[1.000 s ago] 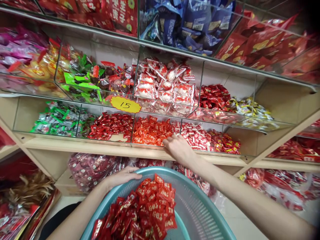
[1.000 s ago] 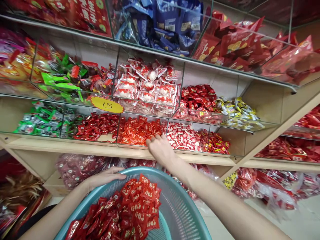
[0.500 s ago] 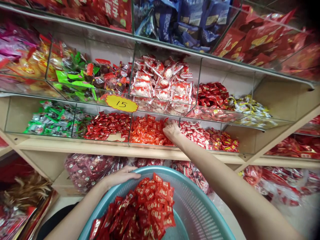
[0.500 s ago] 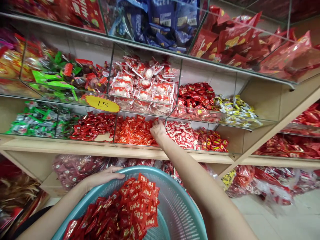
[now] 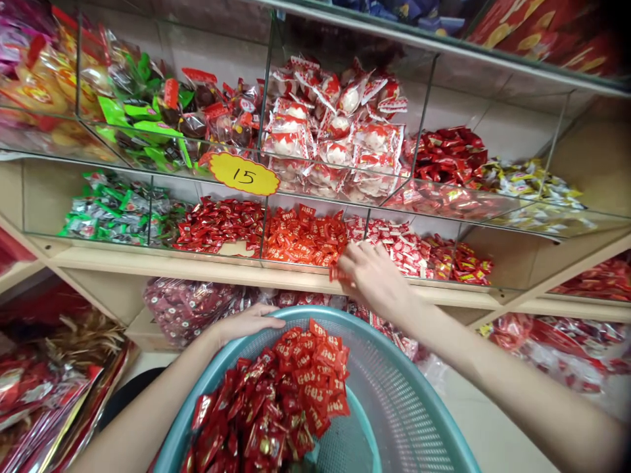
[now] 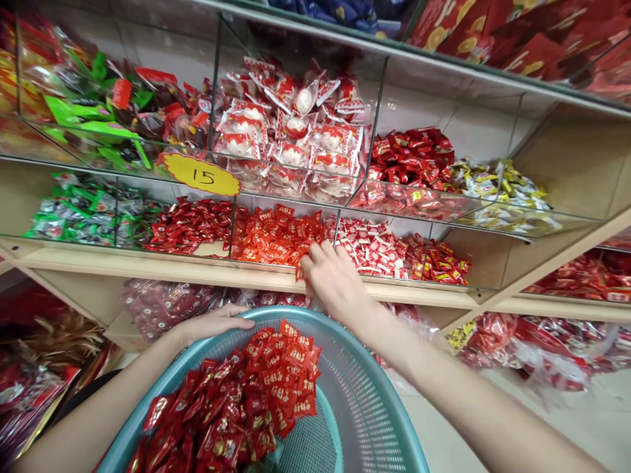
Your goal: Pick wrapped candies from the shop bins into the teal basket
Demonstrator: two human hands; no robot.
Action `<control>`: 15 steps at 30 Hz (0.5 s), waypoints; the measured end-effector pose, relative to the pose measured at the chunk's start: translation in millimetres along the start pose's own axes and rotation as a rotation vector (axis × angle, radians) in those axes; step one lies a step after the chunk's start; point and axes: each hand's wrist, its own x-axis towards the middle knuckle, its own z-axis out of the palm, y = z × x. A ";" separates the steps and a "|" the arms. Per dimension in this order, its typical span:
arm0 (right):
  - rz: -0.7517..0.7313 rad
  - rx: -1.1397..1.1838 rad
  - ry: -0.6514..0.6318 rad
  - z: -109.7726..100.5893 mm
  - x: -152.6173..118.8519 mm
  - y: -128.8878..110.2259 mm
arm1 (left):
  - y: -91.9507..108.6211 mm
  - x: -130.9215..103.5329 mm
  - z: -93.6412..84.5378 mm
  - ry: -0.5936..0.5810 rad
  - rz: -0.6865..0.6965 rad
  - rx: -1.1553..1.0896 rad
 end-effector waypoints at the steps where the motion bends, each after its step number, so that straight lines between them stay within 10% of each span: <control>1: -0.031 0.086 -0.023 4.7 -14.6 -9.7 | -0.6 -0.1 0.2 -0.004 0.001 -0.010; 6: -0.154 0.343 -0.184 39.8 -56.8 -55.9 | -2.0 -1.3 1.6 -0.011 0.012 -0.060; 15: -0.232 0.355 -0.212 63.2 -53.9 -88.3 | -7.3 -1.2 1.0 0.039 0.028 -0.040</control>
